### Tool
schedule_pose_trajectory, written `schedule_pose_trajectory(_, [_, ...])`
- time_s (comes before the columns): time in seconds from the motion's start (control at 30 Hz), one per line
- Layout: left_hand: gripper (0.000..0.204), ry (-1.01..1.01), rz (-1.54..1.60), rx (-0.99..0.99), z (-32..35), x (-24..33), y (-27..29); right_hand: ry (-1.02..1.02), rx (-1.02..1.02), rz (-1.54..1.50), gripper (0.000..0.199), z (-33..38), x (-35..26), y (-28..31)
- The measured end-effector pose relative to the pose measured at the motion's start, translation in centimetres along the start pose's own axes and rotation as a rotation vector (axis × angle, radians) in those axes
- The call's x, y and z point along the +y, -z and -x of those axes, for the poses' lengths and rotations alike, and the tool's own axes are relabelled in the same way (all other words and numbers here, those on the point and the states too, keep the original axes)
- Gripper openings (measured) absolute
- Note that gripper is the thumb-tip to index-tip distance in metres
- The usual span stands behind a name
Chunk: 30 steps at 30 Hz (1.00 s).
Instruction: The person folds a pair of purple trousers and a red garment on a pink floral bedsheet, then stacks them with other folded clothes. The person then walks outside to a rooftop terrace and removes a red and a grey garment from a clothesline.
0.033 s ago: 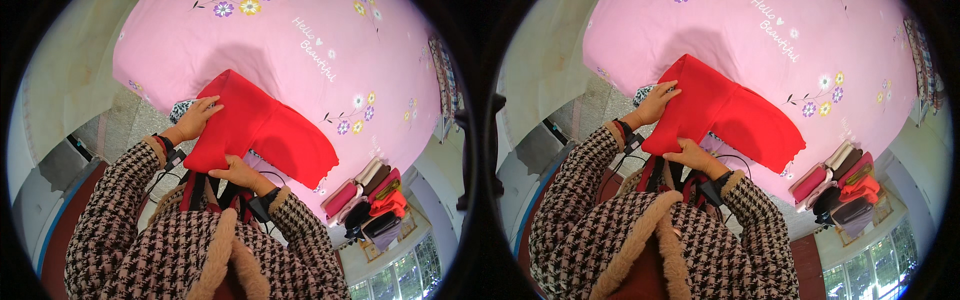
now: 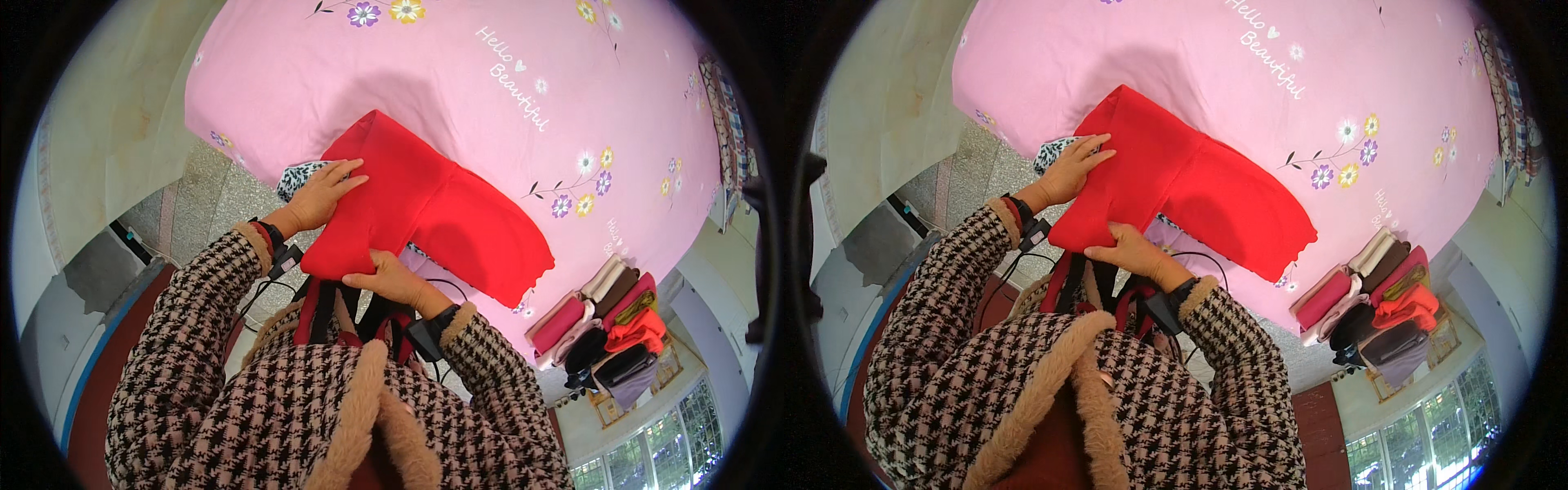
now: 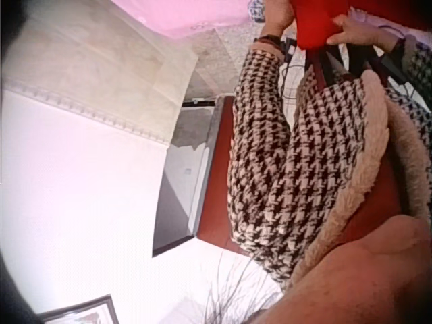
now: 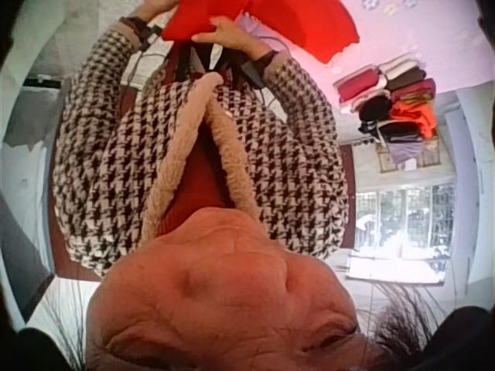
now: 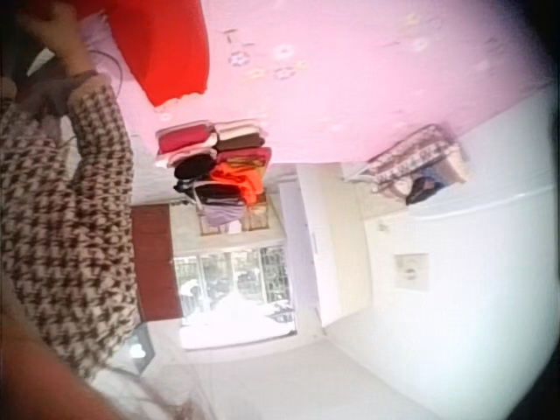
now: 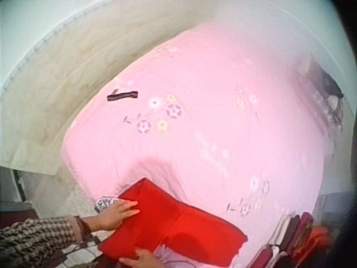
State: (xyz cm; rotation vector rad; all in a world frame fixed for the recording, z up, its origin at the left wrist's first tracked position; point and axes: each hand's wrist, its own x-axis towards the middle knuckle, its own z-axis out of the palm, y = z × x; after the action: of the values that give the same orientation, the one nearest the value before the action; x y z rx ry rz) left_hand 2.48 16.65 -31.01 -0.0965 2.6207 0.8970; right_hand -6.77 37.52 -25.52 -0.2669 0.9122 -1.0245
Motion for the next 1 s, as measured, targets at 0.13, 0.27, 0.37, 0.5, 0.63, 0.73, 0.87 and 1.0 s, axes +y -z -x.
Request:
schedule_pose_trajectory(0.13, [0.056, -0.159, 0.023, -0.034, -0.3, 0.6, 0.9, -0.009, -0.024, -0.033, 0.038, 0.7, 0.1, -0.7])
schedule_pose_trajectory(0.27, [0.053, -0.302, -0.010, -0.059, -1.5, -0.1, 0.1, -0.045, -0.124, -0.017, 0.034, 1.2, -0.1, -2.5])
schedule_pose_trajectory(0.37, [0.046, -0.465, 0.030, -0.109, -2.2, -0.8, -1.3, -0.053, -0.076, -0.114, 0.035, 0.9, 0.0, -3.0])
schedule_pose_trajectory(0.5, [0.037, -0.488, 0.185, -0.164, -1.6, -1.7, -2.4, -0.029, 0.160, -0.060, 0.032, 0.1, -0.8, -1.1])
schedule_pose_trajectory(0.63, [0.037, -0.273, 0.239, -0.172, -0.5, -1.8, -2.1, 0.189, 0.379, -0.040, 0.033, -0.7, -3.8, 2.5])
schedule_pose_trajectory(0.73, [0.043, 0.142, 0.767, -0.276, -0.8, -1.3, -1.6, 0.323, 0.501, -0.062, 0.034, -1.3, -6.8, 4.8])
schedule_pose_trajectory(0.87, [0.057, 0.498, 1.496, -0.284, -2.0, -1.2, -0.4, 0.498, 0.529, -0.006, 0.035, -1.8, -9.9, 6.7])
schedule_pose_trajectory(1.0, [0.060, 0.511, 1.400, -0.383, -2.6, -1.7, 1.0, 0.499, 0.610, -0.060, 0.035, -2.5, -10.0, 8.0])
